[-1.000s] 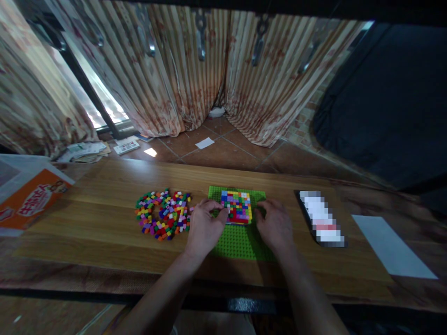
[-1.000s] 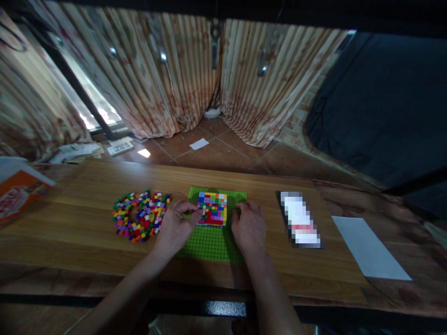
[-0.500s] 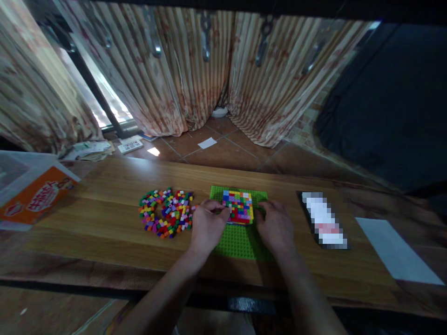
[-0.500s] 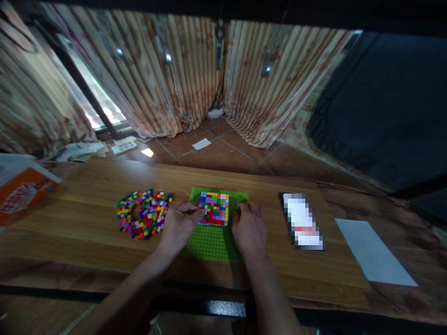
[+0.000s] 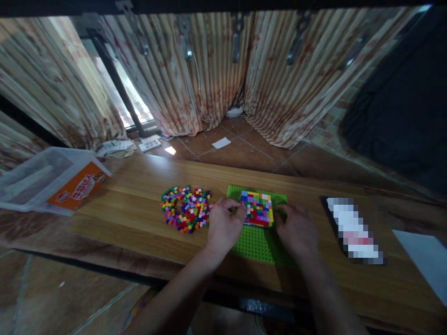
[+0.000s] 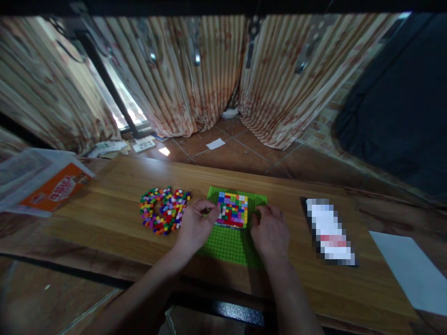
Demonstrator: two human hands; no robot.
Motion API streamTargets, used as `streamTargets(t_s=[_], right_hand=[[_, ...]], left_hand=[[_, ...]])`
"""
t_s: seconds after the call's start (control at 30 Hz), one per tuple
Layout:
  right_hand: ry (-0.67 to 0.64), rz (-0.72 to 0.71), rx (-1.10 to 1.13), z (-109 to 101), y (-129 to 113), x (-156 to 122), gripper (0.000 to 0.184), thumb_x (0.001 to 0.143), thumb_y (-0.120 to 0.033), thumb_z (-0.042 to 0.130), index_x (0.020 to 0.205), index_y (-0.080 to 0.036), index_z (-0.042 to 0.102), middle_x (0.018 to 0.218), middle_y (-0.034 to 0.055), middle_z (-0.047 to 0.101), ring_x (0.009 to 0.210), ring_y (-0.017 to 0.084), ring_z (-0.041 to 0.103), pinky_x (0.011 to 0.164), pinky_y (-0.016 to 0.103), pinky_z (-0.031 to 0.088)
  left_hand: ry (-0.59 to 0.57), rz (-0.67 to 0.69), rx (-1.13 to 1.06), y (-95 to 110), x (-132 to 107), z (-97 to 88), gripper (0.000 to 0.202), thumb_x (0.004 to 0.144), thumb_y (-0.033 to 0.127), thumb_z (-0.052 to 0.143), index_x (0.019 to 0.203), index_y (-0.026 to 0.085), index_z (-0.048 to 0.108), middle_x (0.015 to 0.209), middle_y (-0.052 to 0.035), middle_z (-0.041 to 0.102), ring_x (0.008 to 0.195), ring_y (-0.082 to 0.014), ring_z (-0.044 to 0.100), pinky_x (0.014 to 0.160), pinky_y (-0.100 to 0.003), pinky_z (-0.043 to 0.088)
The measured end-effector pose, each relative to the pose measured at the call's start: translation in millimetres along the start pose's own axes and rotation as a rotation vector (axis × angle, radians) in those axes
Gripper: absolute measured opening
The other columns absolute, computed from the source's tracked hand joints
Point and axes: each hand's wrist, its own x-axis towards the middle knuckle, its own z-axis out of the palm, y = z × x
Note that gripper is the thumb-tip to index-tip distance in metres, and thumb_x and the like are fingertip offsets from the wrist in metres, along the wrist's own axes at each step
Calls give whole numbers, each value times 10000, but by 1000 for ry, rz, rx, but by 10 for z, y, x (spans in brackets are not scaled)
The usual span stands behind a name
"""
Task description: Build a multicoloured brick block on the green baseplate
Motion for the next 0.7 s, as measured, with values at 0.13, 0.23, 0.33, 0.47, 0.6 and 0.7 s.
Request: streamTargets(t_s=[0.13, 0.23, 0.33, 0.47, 0.6, 0.7], right_hand=[[28, -22, -9, 27, 25, 0, 274, 889, -279, 492, 1052, -150, 670, 1098, 125, 617, 1036, 271, 539, 905, 385, 428], [39, -33, -8, 36, 34, -2, 272, 878, -277, 497, 1052, -158, 669, 1084, 123, 619, 1031, 272, 540, 903, 392, 428], [36, -21, 5, 32, 30, -2, 277, 877, -283, 494, 1051, -159, 670, 1089, 129, 617, 1041, 277, 539, 888, 394, 434], [33, -18, 16, 23, 22, 0, 273, 879, -282, 486, 1037, -162, 674, 1090, 131, 620, 1053, 277, 542, 885, 397, 439], [31, -23, 4, 30, 27, 2, 272, 874, -278, 497, 1038, -152, 674, 1089, 130, 621, 1045, 276, 544, 890, 391, 437], [41, -26, 3, 41, 35, 3, 274, 874, -286, 500, 1046, -162, 674, 1096, 130, 618, 1045, 275, 544, 888, 396, 434]], left_hand=[[89, 104, 143, -58, 147, -255, 146, 813, 211, 569, 763, 179, 702, 770, -29, 645, 682, -137, 569, 654, -271, 451], [148, 161, 375, -182, 304, -516, 194, 796, 125, 532, 835, 182, 714, 894, -60, 673, 819, -178, 603, 774, -313, 474], [105, 221, 542, -325, 424, -698, 267, 792, 93, 499, 877, 204, 727, 969, -63, 688, 921, -202, 609, 876, -345, 465], [-10, 314, 682, -418, 473, -739, 275, 775, 106, 526, 925, 214, 731, 1025, -55, 702, 1005, -219, 597, 954, -372, 437], [-43, 320, 775, -409, 452, -670, 247, 779, 142, 547, 940, 191, 728, 1039, -83, 702, 1006, -237, 594, 964, -396, 427], [-20, 325, 799, -406, 437, -628, 229, 792, 162, 550, 941, 183, 723, 1025, -96, 702, 996, -240, 594, 963, -400, 420]])
